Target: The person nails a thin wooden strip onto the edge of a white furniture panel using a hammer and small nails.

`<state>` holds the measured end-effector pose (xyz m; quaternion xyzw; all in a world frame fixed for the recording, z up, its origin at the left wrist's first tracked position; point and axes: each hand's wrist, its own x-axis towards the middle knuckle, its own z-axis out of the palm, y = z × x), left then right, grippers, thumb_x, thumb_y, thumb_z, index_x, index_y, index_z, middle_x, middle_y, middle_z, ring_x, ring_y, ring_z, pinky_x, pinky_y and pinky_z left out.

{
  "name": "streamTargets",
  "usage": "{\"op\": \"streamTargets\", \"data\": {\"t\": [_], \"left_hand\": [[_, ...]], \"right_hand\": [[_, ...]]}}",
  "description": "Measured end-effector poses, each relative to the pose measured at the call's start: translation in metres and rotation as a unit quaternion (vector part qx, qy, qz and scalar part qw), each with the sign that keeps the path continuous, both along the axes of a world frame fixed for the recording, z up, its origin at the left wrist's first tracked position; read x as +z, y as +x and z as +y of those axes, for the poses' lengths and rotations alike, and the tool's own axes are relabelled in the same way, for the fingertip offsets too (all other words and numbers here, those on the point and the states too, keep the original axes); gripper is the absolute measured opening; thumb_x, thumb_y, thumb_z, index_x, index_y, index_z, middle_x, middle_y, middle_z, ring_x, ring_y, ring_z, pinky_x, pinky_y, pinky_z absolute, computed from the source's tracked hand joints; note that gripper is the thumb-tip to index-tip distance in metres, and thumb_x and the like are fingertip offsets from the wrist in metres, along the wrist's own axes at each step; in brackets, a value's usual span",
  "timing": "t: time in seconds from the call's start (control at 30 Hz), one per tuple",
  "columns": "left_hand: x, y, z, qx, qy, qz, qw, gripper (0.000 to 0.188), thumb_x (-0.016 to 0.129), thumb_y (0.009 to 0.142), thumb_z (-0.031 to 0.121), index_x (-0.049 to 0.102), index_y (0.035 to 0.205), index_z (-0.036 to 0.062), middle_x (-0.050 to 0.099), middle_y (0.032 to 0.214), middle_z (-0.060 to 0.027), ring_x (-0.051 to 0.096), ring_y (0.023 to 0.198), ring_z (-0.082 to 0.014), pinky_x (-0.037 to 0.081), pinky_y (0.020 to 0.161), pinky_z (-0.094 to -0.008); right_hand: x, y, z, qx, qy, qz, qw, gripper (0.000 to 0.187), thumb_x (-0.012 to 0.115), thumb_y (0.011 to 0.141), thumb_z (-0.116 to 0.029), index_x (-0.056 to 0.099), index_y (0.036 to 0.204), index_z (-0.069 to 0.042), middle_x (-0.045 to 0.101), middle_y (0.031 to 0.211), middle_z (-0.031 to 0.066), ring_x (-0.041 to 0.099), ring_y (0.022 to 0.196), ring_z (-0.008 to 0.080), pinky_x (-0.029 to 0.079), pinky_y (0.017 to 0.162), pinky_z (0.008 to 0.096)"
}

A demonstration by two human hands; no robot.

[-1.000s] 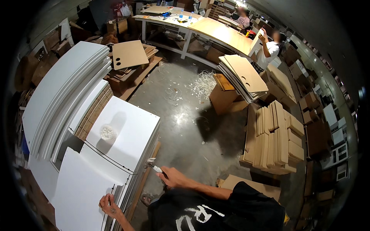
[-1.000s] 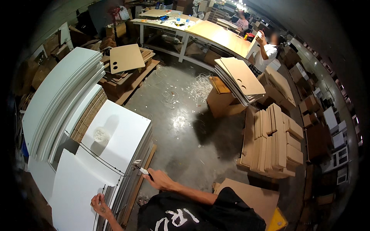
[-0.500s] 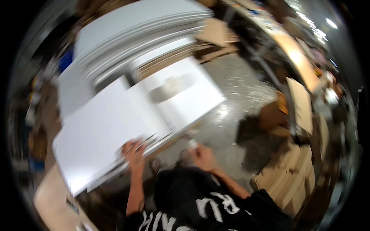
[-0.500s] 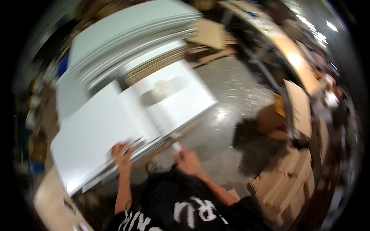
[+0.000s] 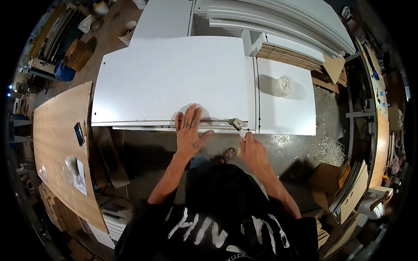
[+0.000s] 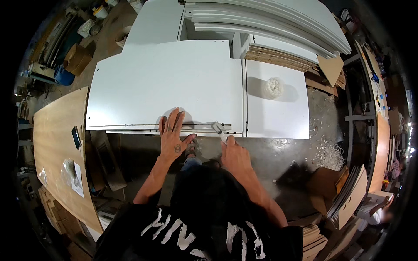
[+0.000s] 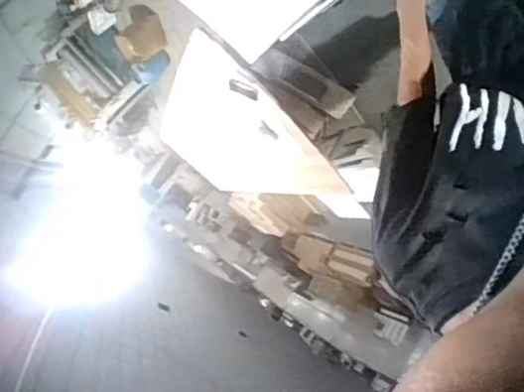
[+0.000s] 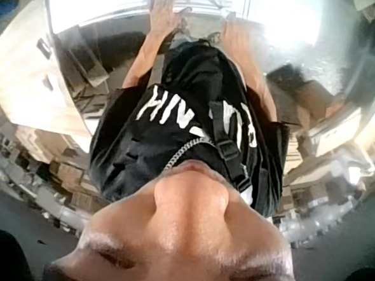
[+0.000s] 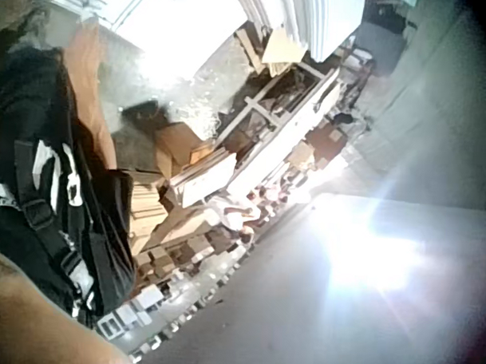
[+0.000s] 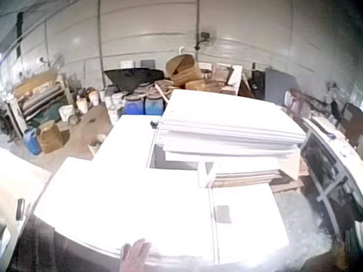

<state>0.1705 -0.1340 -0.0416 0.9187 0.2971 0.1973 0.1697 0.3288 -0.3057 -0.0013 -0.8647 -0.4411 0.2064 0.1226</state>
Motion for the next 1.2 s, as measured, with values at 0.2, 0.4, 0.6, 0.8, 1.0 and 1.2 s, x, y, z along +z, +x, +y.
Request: {"op": "streamTargets", "data": {"t": [0.2, 0.4, 0.6, 0.8, 1.0, 1.2], "left_hand": [[0.003, -0.004, 0.006, 0.001, 0.001, -0.006, 1.000, 0.075, 0.071, 0.081, 0.043, 0.042, 0.141, 0.0081, 0.038, 0.149, -0.0101, 0.036, 0.137, -0.0292, 0.018, 0.114, -0.0535], [0.010, -0.015, 0.013, -0.026, -0.035, -0.010, 0.999, 0.063, 0.071, 0.084, 0.030, 0.046, 0.137, 0.0061, 0.041, 0.146, -0.0108, 0.038, 0.135, -0.0314, 0.024, 0.113, -0.0522], [0.019, 0.001, 0.010, -0.050, -0.072, -0.056, 0.995, 0.051, 0.064, 0.090, 0.017, 0.046, 0.136, 0.0018, 0.043, 0.143, -0.0135, 0.040, 0.134, -0.0321, 0.029, 0.110, -0.0491], [0.030, 0.038, -0.006, -0.243, 0.006, 0.108, 0.964, 0.058, 0.055, 0.095, 0.022, 0.034, 0.146, 0.0035, 0.031, 0.152, -0.0139, 0.027, 0.142, -0.0307, 0.020, 0.116, -0.0488], [0.062, 0.054, -0.032, -0.279, 0.039, 0.257, 0.924, 0.052, 0.056, 0.091, 0.027, 0.051, 0.129, -0.0085, 0.038, 0.146, -0.0243, 0.032, 0.139, -0.0361, 0.015, 0.116, -0.0514], [0.024, 0.267, -0.025, -0.332, -0.020, -0.039, 0.942, 0.022, 0.054, 0.092, 0.014, 0.064, 0.103, -0.0018, 0.063, 0.104, -0.0200, 0.057, 0.100, -0.0387, 0.046, 0.089, -0.0430]], "right_hand": [[0.037, -0.009, 0.000, -0.043, 0.258, 0.045, 0.964, 0.025, 0.051, 0.097, -0.024, 0.045, 0.093, -0.001, 0.063, 0.077, 0.0251, 0.062, 0.068, 0.0444, 0.045, 0.054, 0.0527], [0.027, -0.010, 0.008, -0.003, 0.095, 0.033, 0.995, 0.019, 0.056, 0.094, -0.016, 0.045, 0.093, 0.000, 0.063, 0.074, 0.0237, 0.062, 0.064, 0.0435, 0.046, 0.053, 0.0512], [0.001, -0.008, 0.005, -0.050, 0.075, -0.010, 0.996, 0.020, 0.058, 0.094, -0.017, 0.045, 0.091, -0.001, 0.061, 0.069, 0.0230, 0.060, 0.064, 0.0448, 0.047, 0.054, 0.0509], [0.015, -0.009, -0.040, -0.252, 0.156, 0.063, 0.953, 0.026, 0.055, 0.096, -0.020, 0.046, 0.085, 0.002, 0.057, 0.068, 0.0256, 0.058, 0.060, 0.0449, 0.041, 0.051, 0.0479], [-0.043, -0.003, -0.146, -0.498, 0.173, 0.069, 0.847, 0.026, 0.055, 0.096, -0.023, 0.050, 0.087, 0.001, 0.055, 0.064, 0.0225, 0.054, 0.056, 0.0391, 0.039, 0.052, 0.0442], [-0.057, 0.057, -0.218, -0.603, 0.217, 0.102, 0.761, 0.025, 0.057, 0.095, -0.024, 0.053, 0.091, 0.000, 0.057, 0.066, 0.0239, 0.056, 0.058, 0.0415, 0.041, 0.053, 0.0456]]}}
